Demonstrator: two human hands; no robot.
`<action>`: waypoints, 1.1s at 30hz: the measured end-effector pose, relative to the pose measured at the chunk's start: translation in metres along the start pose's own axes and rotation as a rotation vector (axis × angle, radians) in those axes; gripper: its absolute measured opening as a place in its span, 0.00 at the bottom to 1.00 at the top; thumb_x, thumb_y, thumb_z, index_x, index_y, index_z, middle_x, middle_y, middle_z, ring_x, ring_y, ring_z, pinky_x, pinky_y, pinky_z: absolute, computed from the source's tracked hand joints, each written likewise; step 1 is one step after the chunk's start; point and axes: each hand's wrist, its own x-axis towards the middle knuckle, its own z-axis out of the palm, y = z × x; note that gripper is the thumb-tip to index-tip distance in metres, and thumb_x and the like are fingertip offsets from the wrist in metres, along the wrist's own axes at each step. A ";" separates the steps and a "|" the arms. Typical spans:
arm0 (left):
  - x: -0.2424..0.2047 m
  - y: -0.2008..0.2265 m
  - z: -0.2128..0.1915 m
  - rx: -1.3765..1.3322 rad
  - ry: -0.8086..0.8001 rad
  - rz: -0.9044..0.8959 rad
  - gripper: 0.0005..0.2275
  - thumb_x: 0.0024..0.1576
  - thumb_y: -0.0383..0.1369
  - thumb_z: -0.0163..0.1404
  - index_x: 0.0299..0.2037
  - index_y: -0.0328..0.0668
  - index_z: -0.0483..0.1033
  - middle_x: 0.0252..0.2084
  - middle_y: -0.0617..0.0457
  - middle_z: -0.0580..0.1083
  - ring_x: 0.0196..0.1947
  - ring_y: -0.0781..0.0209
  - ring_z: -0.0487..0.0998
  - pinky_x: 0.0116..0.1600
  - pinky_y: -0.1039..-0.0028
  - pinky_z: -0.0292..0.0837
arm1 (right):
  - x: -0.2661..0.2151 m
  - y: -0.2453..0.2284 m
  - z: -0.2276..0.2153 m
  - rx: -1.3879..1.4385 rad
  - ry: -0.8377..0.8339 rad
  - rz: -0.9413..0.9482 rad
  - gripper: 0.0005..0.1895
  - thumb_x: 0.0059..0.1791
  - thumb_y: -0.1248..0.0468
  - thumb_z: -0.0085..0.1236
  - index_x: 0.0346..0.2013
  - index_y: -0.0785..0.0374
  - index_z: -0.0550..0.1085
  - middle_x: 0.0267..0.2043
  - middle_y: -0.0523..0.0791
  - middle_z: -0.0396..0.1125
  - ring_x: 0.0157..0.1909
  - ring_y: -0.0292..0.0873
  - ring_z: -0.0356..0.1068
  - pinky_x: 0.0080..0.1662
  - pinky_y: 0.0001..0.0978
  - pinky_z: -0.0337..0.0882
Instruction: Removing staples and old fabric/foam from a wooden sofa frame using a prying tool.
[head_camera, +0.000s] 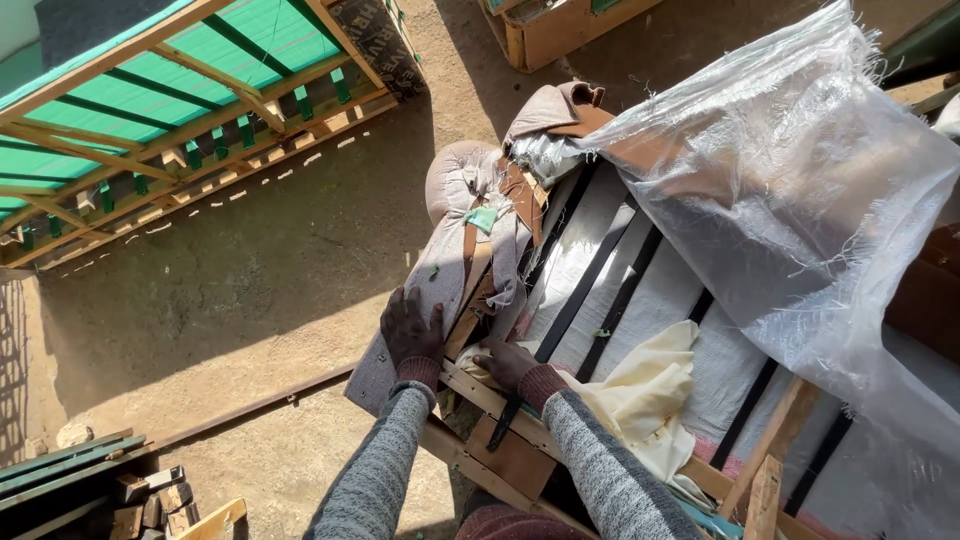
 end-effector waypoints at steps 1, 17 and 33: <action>0.003 0.002 -0.001 0.032 -0.006 0.003 0.23 0.64 0.52 0.45 0.64 0.51 0.65 0.65 0.46 0.64 0.67 0.45 0.65 0.72 0.54 0.55 | 0.006 0.002 0.002 0.046 -0.021 0.021 0.27 0.55 0.41 0.45 0.61 0.54 0.70 0.53 0.55 0.73 0.61 0.62 0.70 0.64 0.56 0.65; 0.006 0.003 0.001 0.172 0.054 -0.019 0.22 0.61 0.55 0.46 0.60 0.58 0.67 0.62 0.52 0.65 0.65 0.53 0.66 0.70 0.59 0.56 | 0.017 -0.021 -0.003 -0.738 0.155 -0.553 0.07 0.50 0.63 0.45 0.28 0.59 0.63 0.15 0.43 0.59 0.17 0.43 0.65 0.23 0.30 0.64; 0.020 0.013 -0.011 0.100 0.047 -0.085 0.22 0.59 0.49 0.47 0.62 0.55 0.69 0.62 0.50 0.70 0.61 0.47 0.69 0.65 0.52 0.58 | -0.062 -0.011 -0.002 0.118 0.003 -0.008 0.30 0.58 0.47 0.41 0.17 0.61 0.59 0.18 0.50 0.60 0.25 0.53 0.62 0.35 0.50 0.54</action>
